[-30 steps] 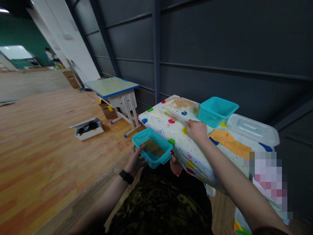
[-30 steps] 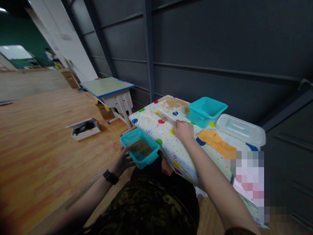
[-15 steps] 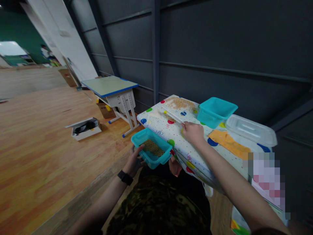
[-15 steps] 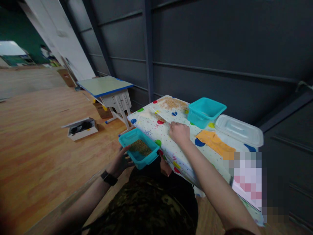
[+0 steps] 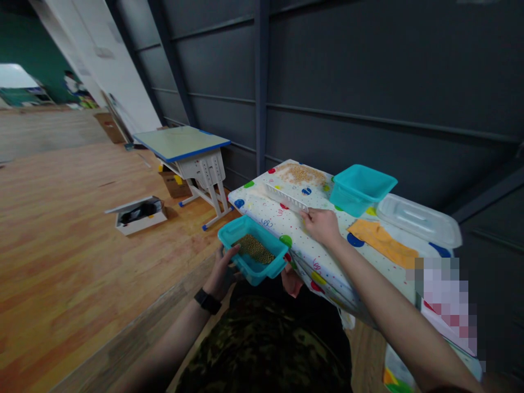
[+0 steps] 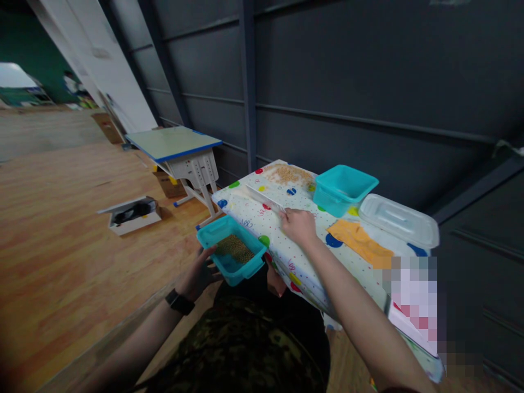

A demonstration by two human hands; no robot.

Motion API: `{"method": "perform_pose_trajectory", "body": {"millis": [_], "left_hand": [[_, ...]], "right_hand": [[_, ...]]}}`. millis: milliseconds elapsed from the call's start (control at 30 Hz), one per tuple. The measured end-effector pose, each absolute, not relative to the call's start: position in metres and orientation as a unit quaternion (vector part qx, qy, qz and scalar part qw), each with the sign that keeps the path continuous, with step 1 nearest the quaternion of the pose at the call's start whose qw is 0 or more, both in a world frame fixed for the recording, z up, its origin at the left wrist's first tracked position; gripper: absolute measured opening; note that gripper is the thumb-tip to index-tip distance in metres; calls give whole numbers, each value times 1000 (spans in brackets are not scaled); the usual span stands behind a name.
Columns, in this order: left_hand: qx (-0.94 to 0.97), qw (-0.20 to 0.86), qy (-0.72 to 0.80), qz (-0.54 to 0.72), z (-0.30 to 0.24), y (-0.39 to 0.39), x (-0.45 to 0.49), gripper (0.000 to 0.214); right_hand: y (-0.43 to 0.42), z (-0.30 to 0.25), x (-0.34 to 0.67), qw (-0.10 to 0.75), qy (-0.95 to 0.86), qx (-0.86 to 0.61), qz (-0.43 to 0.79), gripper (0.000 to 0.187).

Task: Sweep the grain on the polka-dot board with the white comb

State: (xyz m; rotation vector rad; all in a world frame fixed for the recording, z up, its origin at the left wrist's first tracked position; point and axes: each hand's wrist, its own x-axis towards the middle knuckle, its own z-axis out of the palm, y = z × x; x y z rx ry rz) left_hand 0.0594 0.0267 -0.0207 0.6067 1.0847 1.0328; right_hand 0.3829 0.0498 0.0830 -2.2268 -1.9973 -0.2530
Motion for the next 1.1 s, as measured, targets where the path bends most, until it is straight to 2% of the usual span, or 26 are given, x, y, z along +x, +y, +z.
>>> {"method": "perform_pose_trajectory", "body": {"millis": [267, 467, 700, 900, 1100], "left_hand": [[269, 695, 490, 452, -13, 23, 58, 98], [277, 704, 478, 446, -5, 18, 55, 97], [295, 694, 485, 443, -3, 13, 59, 91], [301, 704, 473, 436, -5, 11, 59, 96], [292, 704, 469, 446, -8, 6, 60, 101]], "right_hand": [[51, 80, 391, 56, -663, -739, -102, 41], [54, 77, 397, 85, -681, -719, -107, 43], [56, 72, 410, 66, -672, -729, -110, 42], [60, 70, 418, 110, -684, -714, -102, 45], [57, 66, 419, 120, -707, -693, -80, 45]]}}
